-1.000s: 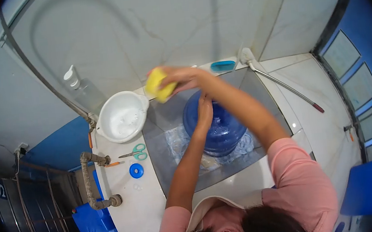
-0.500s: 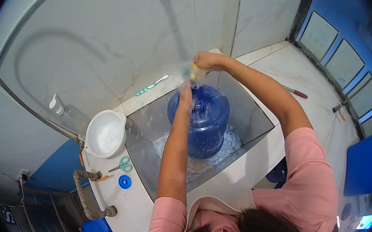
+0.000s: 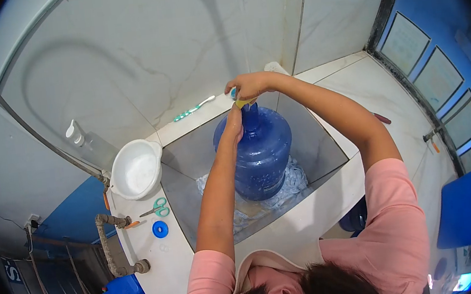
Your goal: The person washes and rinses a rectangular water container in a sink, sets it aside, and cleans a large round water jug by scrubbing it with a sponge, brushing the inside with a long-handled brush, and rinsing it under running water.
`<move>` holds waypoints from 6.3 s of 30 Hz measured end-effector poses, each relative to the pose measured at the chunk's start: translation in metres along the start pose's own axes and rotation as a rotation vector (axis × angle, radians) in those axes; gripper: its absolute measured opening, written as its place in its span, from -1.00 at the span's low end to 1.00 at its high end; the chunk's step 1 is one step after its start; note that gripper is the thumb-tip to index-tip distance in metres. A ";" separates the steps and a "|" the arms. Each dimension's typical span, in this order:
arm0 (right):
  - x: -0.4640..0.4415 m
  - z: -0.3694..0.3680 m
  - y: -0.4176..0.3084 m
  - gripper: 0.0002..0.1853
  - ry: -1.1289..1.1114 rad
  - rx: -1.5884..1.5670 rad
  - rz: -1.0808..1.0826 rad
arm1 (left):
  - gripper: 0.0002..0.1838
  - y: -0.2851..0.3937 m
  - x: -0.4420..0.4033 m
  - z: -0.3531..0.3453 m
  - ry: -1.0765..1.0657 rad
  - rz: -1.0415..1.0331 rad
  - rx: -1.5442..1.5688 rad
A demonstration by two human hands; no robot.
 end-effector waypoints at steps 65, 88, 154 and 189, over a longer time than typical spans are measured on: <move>0.264 0.147 0.167 -0.64 0.537 0.248 -0.302 | -0.45 0.027 0.015 -0.012 0.149 -0.493 -0.525; 0.211 0.053 -0.012 -0.63 0.022 0.573 0.102 | -0.12 -0.020 0.123 0.134 -0.243 -0.217 -0.918; 0.122 -0.014 -0.049 -0.56 -0.409 0.577 0.394 | -0.38 0.021 0.143 0.081 0.147 -1.097 -0.945; 0.044 -0.153 -0.074 -0.76 -0.508 0.981 0.341 | -0.61 0.142 0.085 0.269 0.361 -0.002 -0.639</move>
Point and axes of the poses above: each hand's wrist, its own x-axis away from the middle knuckle, its own z-axis out of the back of the hand, y = z × x, the point moved 3 cm from there along -x, towards the middle knuckle, and after that the axes turned 14 degrees about y, right-handed, at the moved point
